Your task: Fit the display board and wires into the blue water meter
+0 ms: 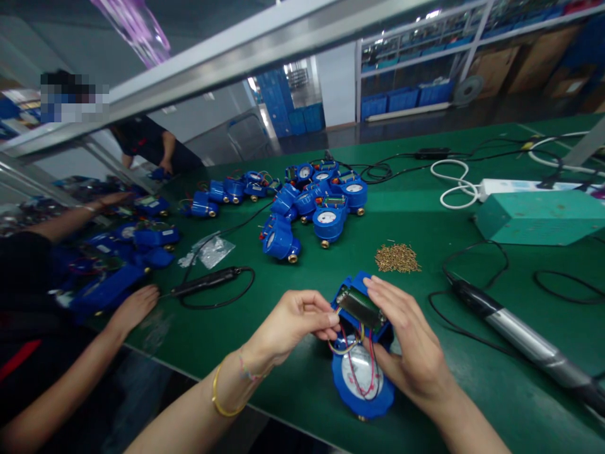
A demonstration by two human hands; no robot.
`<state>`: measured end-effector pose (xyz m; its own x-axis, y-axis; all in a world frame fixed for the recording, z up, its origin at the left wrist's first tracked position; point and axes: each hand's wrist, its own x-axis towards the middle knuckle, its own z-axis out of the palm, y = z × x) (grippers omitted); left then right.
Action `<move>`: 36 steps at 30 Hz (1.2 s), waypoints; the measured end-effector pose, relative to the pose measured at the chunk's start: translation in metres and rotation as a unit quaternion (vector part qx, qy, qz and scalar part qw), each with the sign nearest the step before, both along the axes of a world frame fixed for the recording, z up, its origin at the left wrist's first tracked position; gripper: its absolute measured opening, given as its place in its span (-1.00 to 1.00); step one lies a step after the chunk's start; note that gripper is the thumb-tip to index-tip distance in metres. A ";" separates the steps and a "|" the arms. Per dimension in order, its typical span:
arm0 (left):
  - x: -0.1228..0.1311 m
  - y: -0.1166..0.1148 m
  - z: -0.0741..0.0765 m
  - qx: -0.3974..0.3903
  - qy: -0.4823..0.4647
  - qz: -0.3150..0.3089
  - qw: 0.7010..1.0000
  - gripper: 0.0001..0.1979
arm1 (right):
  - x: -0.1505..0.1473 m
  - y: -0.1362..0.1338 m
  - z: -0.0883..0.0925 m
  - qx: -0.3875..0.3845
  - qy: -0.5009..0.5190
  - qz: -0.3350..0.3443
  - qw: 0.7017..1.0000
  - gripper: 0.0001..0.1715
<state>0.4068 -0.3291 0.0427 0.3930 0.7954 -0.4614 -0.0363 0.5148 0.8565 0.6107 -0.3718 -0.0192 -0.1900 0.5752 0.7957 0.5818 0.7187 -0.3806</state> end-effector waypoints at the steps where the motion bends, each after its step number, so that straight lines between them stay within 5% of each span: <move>1: 0.000 0.000 -0.001 0.002 -0.005 0.004 1.000 -0.47 | -0.001 0.000 0.000 0.000 0.004 0.001 1.000 -0.17; 14: 0.002 -0.006 -0.009 0.071 -0.028 0.016 0.997 -0.50 | -0.009 -0.002 -0.022 -0.095 0.122 -0.014 0.988 -0.24; 22: 0.004 -0.005 -0.018 0.161 0.048 0.025 0.986 -0.58 | -0.014 -0.005 -0.027 -0.144 0.206 0.019 0.968 -0.25; 28: 0.005 -0.002 -0.016 0.055 -0.019 0.029 0.998 -0.54 | -0.013 -0.004 -0.027 -0.130 0.175 -0.003 0.976 -0.24; 36: 0.003 0.005 -0.008 -0.023 -0.023 -0.043 0.999 -0.53 | -0.011 -0.004 -0.017 -0.051 0.090 -0.023 0.994 -0.20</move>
<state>0.4095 -0.3246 0.0349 0.4811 0.7358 -0.4767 -0.0289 0.5568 0.8302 0.5995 -0.3758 -0.0359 -0.0211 0.6591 0.7517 0.5287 0.6455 -0.5512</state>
